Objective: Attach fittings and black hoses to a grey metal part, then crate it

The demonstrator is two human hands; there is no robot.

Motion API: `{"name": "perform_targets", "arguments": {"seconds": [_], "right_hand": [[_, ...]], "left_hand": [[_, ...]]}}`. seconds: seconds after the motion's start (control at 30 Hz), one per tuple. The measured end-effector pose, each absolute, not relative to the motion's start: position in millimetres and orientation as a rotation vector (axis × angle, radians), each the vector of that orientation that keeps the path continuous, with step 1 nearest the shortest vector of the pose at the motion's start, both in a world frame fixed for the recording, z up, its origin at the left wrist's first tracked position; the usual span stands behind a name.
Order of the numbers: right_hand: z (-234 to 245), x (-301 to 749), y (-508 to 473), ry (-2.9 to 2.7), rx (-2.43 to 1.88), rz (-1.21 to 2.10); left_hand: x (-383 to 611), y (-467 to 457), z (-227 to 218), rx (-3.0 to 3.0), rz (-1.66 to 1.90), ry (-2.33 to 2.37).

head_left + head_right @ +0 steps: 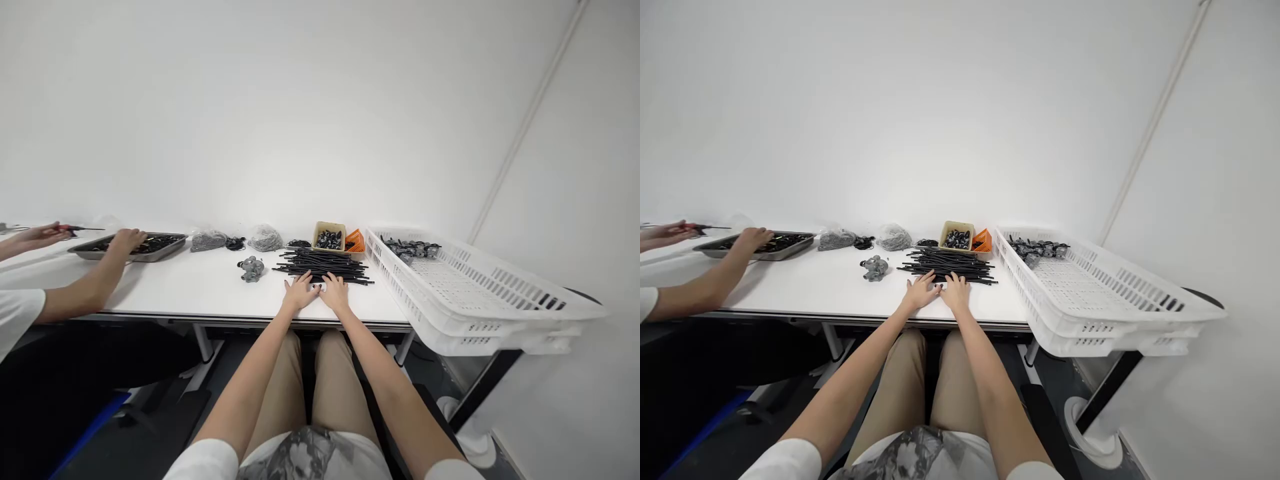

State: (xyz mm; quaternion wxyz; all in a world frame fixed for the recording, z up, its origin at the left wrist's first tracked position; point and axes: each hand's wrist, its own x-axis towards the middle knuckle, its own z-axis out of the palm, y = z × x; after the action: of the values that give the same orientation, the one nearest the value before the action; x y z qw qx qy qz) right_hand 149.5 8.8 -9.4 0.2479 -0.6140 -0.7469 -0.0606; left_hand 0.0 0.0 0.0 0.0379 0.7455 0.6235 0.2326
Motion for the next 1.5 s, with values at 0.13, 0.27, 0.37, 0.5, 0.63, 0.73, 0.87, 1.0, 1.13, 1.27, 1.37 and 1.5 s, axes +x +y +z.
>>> {"name": "perform_targets", "arguments": {"seconds": [0.13, 0.27, 0.37, 0.5, 0.63, 0.73, 0.87, 1.0, 1.13, 1.27, 1.37, 1.5], "right_hand": [[-10.7, 149.5, 10.5, -2.03, -1.683, -0.158], [-12.0, 149.7, 11.8, -2.01, -1.705, -0.152], [-12.2, 150.1, 12.3, -2.012, -1.706, -0.147], [-11.9, 150.2, 12.4, -2.02, -1.708, -0.133], [-11.5, 150.2, 12.1, -2.024, -1.707, -0.126], [-11.6, 150.3, 11.9, -2.024, -1.702, -0.126], [-12.6, 150.5, 12.3, -2.015, -1.7, -0.128], [-13.6, 150.6, 13.1, -2.013, -1.696, -0.131], [-14.3, 150.5, 13.4, -2.006, -1.693, -0.145], [-14.5, 150.6, 12.6, -2.003, -1.677, -0.171], [-14.3, 150.8, 11.8, -2.007, -1.662, -0.193], [-13.4, 151.2, 11.0, -2.017, -1.639, -0.221]], "left_hand": [[0.0, 0.8, -0.6, 2.279, 0.708, 1.913], [-0.3, 1.4, -1.2, 2.256, 0.717, 1.929], [-0.6, 1.5, -1.2, 2.249, 0.718, 1.932], [-0.8, 1.3, -0.9, 2.248, 0.697, 1.931], [-1.0, 1.4, -0.9, 2.256, 0.687, 1.93], [-1.0, 1.9, -1.4, 2.258, 0.681, 1.935], [-0.9, 2.3, -2.0, 2.253, 0.67, 1.95], [-0.8, 2.2, -2.0, 2.251, 0.659, 1.959], [-0.7, 1.9, -1.4, 2.251, 0.661, 1.963], [-0.7, 1.5, -1.0, 2.249, 0.675, 1.963], [-0.8, 1.1, -1.0, 2.251, 0.691, 1.959], [-1.0, 0.8, -1.2, 2.252, 0.702, 1.955]]}}
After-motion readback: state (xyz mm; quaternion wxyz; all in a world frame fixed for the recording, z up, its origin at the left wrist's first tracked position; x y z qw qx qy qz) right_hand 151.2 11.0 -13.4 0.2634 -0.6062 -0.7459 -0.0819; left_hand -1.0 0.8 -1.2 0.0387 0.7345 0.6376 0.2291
